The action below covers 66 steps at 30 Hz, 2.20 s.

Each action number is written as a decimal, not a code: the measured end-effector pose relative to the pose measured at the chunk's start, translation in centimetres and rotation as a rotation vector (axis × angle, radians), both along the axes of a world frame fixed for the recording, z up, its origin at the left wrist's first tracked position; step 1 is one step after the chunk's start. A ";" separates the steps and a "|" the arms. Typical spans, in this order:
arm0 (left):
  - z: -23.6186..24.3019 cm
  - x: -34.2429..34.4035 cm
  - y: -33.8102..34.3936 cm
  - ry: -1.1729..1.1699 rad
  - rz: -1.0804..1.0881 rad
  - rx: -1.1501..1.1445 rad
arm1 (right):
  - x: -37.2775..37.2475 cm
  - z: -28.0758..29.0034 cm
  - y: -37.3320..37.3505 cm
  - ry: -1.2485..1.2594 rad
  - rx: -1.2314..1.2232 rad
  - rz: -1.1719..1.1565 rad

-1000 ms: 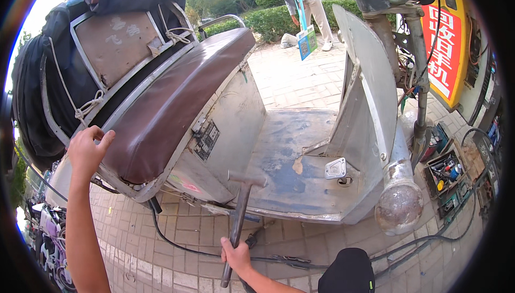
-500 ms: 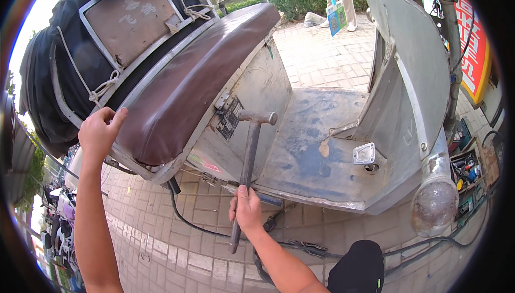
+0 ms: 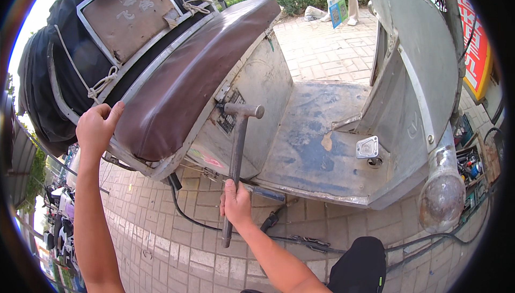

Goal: The person welds a metal frame attached to a three-wheeled vehicle using a handheld welding torch, then uses a hammer to tap the welded area. The person repeats welding and hammering on different sections of the frame.

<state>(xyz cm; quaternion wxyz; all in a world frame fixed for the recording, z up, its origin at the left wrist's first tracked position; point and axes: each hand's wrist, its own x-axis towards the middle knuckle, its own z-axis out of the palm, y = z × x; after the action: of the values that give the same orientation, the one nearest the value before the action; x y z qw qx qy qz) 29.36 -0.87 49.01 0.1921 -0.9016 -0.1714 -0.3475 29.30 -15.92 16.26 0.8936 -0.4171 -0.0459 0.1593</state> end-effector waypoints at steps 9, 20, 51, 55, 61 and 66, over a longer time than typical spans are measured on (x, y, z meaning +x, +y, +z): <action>-0.1 -0.1 0.0 -0.002 0.000 -0.010 | -0.2 0.0 -0.3 0.009 0.018 0.054; -0.2 -0.2 0.3 -0.012 -0.013 -0.008 | 1.4 -0.1 -2.5 0.095 0.110 0.110; 0.1 0.6 -0.2 0.001 0.099 0.035 | 6.9 1.9 -5.6 -0.047 -0.027 -0.049; 0.0 0.7 -0.1 0.001 0.092 0.041 | 6.8 2.6 -5.2 -0.013 -0.056 0.032; 0.0 0.6 -0.6 0.002 0.082 0.028 | 7.4 1.8 -6.3 0.027 0.025 0.011; 0.0 0.5 -0.4 -0.005 0.067 0.044 | 6.1 1.5 -5.0 -0.005 -0.020 0.018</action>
<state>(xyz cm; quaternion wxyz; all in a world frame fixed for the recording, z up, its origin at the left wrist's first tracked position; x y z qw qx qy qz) 29.91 -1.27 49.05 0.2229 -0.8902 -0.1943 -0.3466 35.40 -20.88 17.79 0.8877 -0.4262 -0.0500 0.1666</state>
